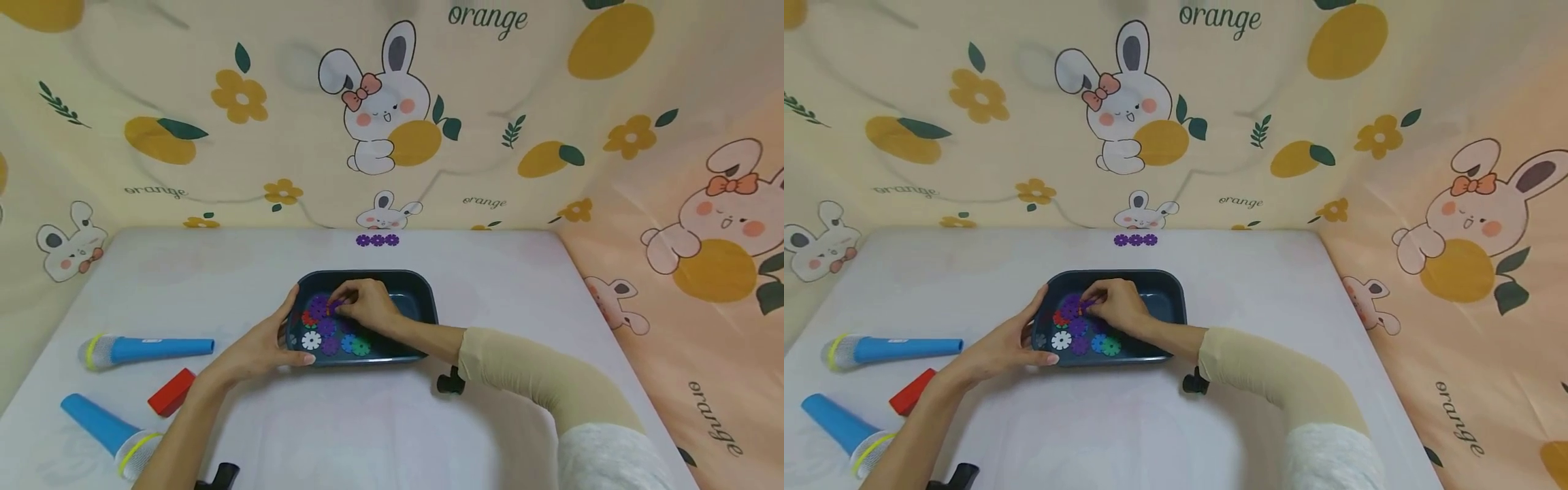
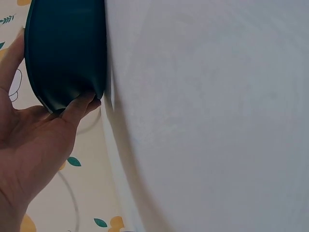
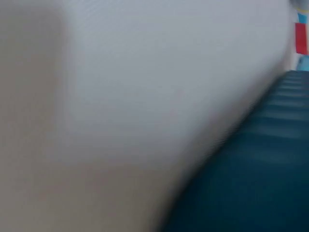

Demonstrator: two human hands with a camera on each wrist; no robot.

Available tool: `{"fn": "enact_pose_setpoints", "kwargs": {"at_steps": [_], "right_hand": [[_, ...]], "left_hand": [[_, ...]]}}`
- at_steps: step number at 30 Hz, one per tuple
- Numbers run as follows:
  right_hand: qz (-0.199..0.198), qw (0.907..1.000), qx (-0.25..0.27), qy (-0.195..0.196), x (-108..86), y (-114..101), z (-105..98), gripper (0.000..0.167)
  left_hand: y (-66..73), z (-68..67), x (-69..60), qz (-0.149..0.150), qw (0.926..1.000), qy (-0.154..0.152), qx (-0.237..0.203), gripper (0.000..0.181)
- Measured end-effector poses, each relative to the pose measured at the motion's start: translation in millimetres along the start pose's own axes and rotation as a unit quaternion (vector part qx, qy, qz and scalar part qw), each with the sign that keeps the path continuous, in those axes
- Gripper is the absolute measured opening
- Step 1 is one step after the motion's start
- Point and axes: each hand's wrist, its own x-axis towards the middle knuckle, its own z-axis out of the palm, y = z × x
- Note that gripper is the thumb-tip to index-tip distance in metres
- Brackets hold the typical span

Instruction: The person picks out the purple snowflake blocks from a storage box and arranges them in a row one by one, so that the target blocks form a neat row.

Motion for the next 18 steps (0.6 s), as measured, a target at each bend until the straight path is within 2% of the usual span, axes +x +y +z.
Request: {"fn": "enact_pose_setpoints", "kwargs": {"at_steps": [5,11,18], "right_hand": [[0.043,0.9953,0.086,0.003,-3.8,-7,-11,0.012],[0.035,0.9961,0.08,0.01,-3.7,-11,-28,0.01],[0.037,0.9923,0.116,0.02,4.2,-15,-53,0.015]], "left_hand": [[-1.6,3.7,-0.9,-0.007,0.9999,0.0,0.009,0.123],[-0.5,1.9,-0.9,-0.009,0.9999,0.003,0.012,0.122],[0.5,-0.3,0.3,-0.011,0.9999,0.004,0.01,0.122]]}}
